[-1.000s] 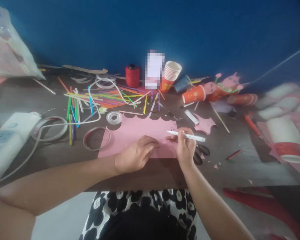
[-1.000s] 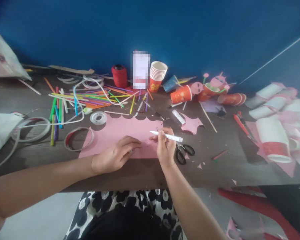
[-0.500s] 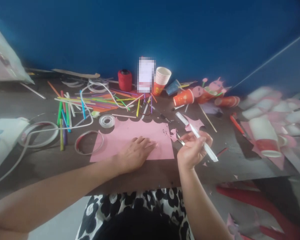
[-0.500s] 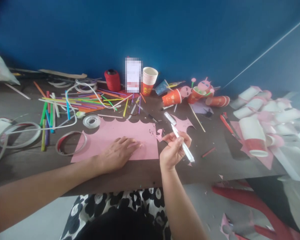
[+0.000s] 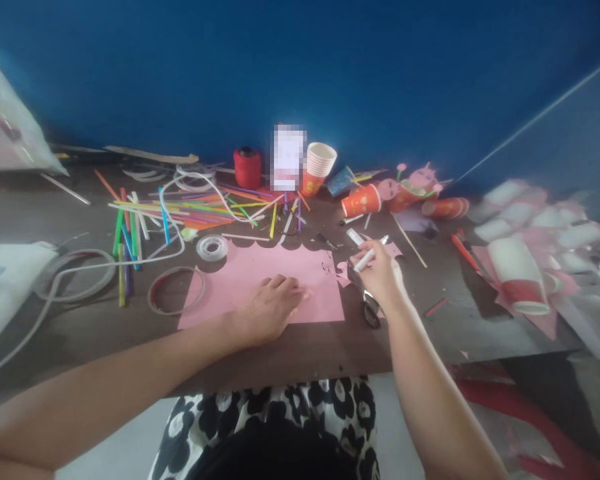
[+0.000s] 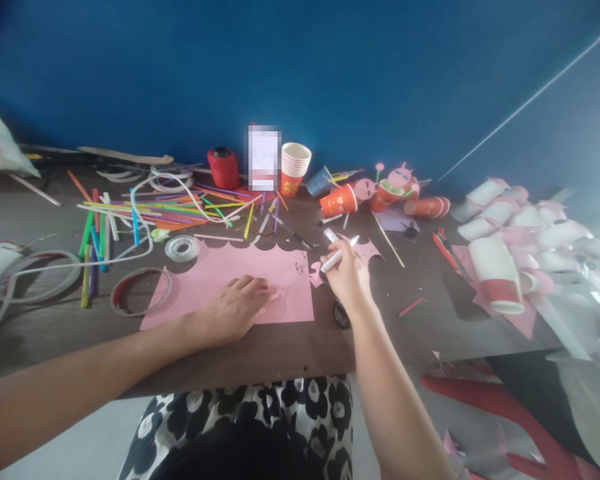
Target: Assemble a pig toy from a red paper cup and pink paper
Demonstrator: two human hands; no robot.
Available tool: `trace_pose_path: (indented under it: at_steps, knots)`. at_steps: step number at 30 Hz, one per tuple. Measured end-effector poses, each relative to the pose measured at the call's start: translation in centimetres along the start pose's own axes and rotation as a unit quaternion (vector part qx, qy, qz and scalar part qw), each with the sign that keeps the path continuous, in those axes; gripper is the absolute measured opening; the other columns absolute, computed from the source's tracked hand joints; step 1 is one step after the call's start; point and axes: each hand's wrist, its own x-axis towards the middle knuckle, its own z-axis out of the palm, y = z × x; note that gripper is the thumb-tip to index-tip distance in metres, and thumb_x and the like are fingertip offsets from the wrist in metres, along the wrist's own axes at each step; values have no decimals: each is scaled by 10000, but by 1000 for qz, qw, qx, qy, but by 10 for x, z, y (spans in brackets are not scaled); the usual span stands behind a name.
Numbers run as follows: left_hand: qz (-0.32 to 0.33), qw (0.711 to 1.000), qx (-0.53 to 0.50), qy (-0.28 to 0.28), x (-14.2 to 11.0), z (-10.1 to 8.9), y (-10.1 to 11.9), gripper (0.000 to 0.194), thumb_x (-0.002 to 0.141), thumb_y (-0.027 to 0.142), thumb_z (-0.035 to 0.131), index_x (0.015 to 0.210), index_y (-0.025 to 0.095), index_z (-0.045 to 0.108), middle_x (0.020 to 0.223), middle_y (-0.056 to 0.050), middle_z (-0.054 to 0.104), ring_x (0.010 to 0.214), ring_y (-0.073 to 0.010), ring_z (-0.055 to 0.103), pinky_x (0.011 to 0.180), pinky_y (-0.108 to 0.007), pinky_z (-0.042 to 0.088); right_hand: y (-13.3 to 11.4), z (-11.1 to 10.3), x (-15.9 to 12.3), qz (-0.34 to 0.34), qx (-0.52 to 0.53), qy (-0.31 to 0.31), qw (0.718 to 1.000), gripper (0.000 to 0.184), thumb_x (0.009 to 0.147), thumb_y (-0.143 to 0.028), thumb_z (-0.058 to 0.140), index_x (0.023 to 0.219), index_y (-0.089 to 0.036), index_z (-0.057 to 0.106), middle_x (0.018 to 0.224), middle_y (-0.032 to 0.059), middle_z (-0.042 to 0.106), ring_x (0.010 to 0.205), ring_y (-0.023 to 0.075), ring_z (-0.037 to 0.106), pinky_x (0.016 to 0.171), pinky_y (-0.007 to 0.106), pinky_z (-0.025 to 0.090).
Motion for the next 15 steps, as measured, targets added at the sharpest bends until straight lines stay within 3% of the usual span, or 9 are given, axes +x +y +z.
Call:
trace_pose_path:
  at_steps: [3,7,10,13,15]
  knots:
    - [-5,1000,1,-1,1,1,0,412,849,158,432,1246,247,502,1147,-82,525,1002,-232,472,873,-383,397,7,16,14,-24,-71,-65,995,252,688,-212,650,929,-216,576,710,11,629,720,210,611,598,304,438]
    - [-1,1000,-5,2,0,1,0,370,860,174,419,1209,239,525,1142,-79,524,1004,-233,464,876,-388,397,6,30,14,-35,-71,-101,992,288,665,-123,604,935,-216,568,712,-1,610,684,186,593,602,297,430]
    - [-4,1000,-7,-1,0,2,-1,370,858,178,427,1211,237,523,1130,-84,524,1001,-233,464,875,-389,396,-1,28,9,-20,-2,-90,996,256,681,-127,592,918,-217,558,723,-11,609,681,165,590,635,307,448]
    - [-2,1000,-7,-7,-1,4,-2,395,850,178,437,1236,231,502,1154,-88,514,1015,-239,457,873,-390,398,-17,25,4,-7,137,-45,989,216,710,-189,608,913,-215,539,769,-9,602,712,145,593,640,286,473]
    - [1,1000,-4,-9,-1,6,-3,409,844,189,451,1249,231,491,1184,-88,497,1029,-245,448,879,-394,398,-30,27,1,-3,226,-75,971,212,712,-241,629,899,-213,534,789,-8,598,703,132,592,623,269,485]
